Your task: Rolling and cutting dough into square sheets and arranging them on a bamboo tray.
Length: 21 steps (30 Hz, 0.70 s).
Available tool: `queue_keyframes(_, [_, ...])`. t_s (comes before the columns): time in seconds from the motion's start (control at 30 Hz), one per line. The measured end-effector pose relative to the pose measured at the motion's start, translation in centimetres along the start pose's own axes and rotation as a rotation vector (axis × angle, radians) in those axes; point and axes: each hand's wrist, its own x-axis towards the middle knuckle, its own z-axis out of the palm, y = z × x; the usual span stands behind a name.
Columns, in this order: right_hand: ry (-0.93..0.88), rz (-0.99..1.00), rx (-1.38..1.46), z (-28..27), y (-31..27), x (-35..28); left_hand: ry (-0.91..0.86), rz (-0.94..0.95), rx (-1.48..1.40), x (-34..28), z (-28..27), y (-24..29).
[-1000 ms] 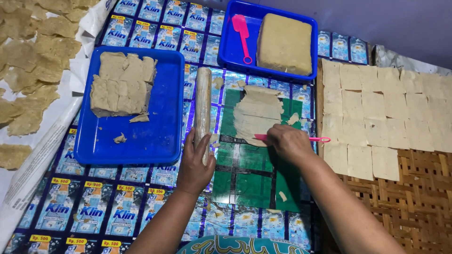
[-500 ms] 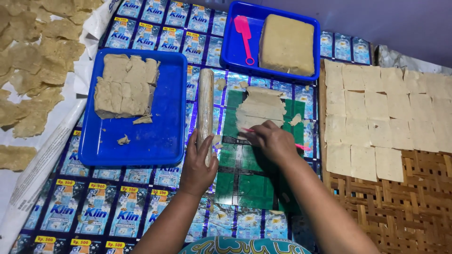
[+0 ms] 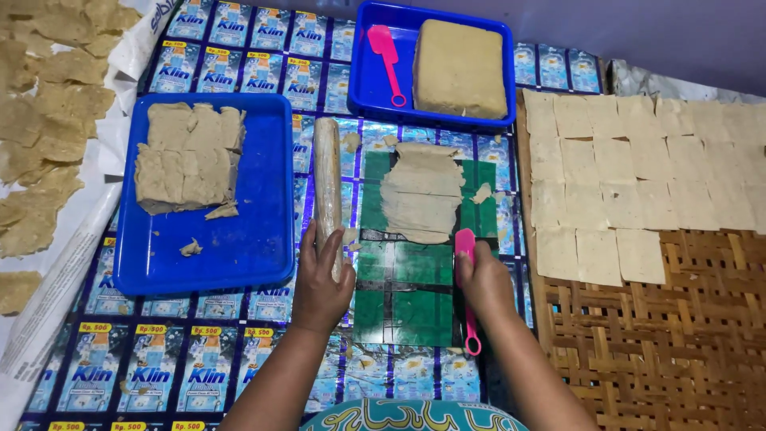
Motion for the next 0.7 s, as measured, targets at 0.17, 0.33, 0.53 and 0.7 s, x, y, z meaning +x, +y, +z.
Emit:
queue_keyframes(0.17, [-0.023, -0.029, -0.071, 0.1, -2.2, -0.6, -0.007, -0.021, -0.008, 0.1, -0.1, 0.2])
queue_keyframes(0.33, [0.002, -0.038, -0.140, 1.1, -2.3, 0.8, 0.005, -0.013, -0.004, 0.1, 0.0, 0.0])
queue_keyframes(0.53, [0.012, -0.044, -0.149, 0.6, -3.7, 2.8, 0.011, -0.011, -0.001, 0.0, 0.2, -0.2])
queue_keyframes(0.7, [0.051, -0.082, -0.147, -0.2, -4.7, 5.1, 0.011, -0.020, 0.006, 0.1, 0.3, -0.3])
